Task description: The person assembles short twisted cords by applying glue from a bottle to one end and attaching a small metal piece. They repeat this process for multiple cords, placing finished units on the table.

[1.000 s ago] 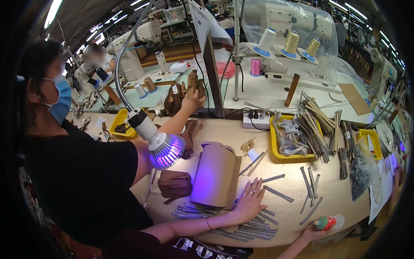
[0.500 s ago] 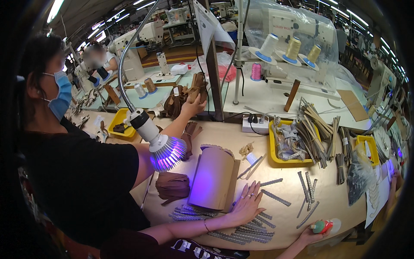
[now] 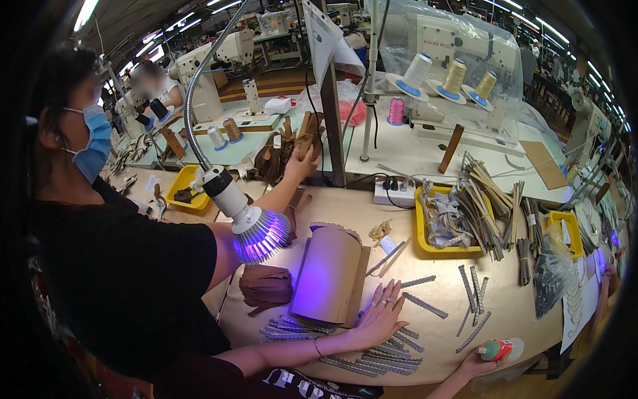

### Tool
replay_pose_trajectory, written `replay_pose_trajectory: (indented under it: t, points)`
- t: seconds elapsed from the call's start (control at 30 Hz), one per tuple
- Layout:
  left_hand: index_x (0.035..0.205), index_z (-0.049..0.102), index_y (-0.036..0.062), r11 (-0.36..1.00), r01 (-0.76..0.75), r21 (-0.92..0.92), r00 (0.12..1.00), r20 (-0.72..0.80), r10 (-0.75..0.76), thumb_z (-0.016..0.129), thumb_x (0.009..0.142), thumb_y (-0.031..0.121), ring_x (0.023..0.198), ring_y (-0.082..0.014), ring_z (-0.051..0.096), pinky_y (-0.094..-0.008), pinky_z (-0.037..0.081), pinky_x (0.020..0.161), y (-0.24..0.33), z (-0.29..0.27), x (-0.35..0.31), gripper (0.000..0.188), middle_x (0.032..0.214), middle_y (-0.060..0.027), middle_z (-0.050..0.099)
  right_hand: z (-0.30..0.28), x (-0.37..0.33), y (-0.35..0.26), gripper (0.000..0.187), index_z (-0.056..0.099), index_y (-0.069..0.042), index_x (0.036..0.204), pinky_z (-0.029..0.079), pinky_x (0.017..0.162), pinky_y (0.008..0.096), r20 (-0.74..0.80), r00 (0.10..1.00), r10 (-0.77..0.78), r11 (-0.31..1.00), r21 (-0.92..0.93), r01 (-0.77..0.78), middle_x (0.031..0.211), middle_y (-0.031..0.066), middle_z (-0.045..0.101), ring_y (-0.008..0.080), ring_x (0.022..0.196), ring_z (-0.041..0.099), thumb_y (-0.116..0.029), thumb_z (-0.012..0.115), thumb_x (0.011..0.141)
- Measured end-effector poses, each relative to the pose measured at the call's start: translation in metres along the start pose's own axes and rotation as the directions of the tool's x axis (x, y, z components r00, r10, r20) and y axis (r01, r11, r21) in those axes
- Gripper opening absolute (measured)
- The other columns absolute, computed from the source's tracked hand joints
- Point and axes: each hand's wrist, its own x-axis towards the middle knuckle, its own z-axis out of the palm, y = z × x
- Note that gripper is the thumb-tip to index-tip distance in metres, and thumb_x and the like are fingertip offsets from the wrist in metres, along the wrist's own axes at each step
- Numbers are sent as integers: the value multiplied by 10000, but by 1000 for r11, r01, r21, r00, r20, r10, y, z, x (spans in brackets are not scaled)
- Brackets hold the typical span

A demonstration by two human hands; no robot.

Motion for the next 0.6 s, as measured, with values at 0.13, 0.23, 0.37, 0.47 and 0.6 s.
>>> replay_pose_trajectory:
  t: [0.13,0.23,0.37,0.47,0.6]
  points:
    - [1339,477,-99,1000,2,12,1000,4,-2,585,915,428,1454,-436,157,-563,121,1178,1,-1,0,685,1522,-313,236,1,0,0,301,558,-67,1062,458,421,247,-19,1000,4,1000,22,-4,790,33,596,130,567,543,-346,566,951]
    - [1344,475,-95,1000,-1,26,1000,7,1,584,916,432,1455,-435,156,-563,114,1179,1,-2,0,688,1523,-312,235,3,-2,0,307,565,-68,1070,474,431,245,-34,999,5,999,34,-4,788,30,601,132,570,549,-349,570,948]
    - [1335,486,-104,1000,1,18,1000,7,-1,592,904,443,1462,-423,152,-535,121,1188,1,-3,0,704,1529,-310,233,5,-4,0,315,575,-75,1082,514,456,246,-35,999,3,1000,16,-3,796,25,612,131,582,566,-356,574,940]
    - [1335,487,-101,1000,1,29,1000,4,-1,592,904,446,1462,-419,156,-534,123,1188,1,-3,1,705,1530,-308,235,3,-3,0,320,579,-82,1088,537,471,250,-19,1000,0,1000,4,0,804,23,620,130,593,579,-363,578,933]
    - [1349,472,-87,1000,5,30,999,42,-6,582,918,436,1463,-427,143,-556,106,1183,1,-4,1,687,1529,-307,224,0,-1,0,324,580,-89,1095,544,474,252,17,1000,9,1000,-2,-9,815,26,629,131,605,593,-368,579,930]
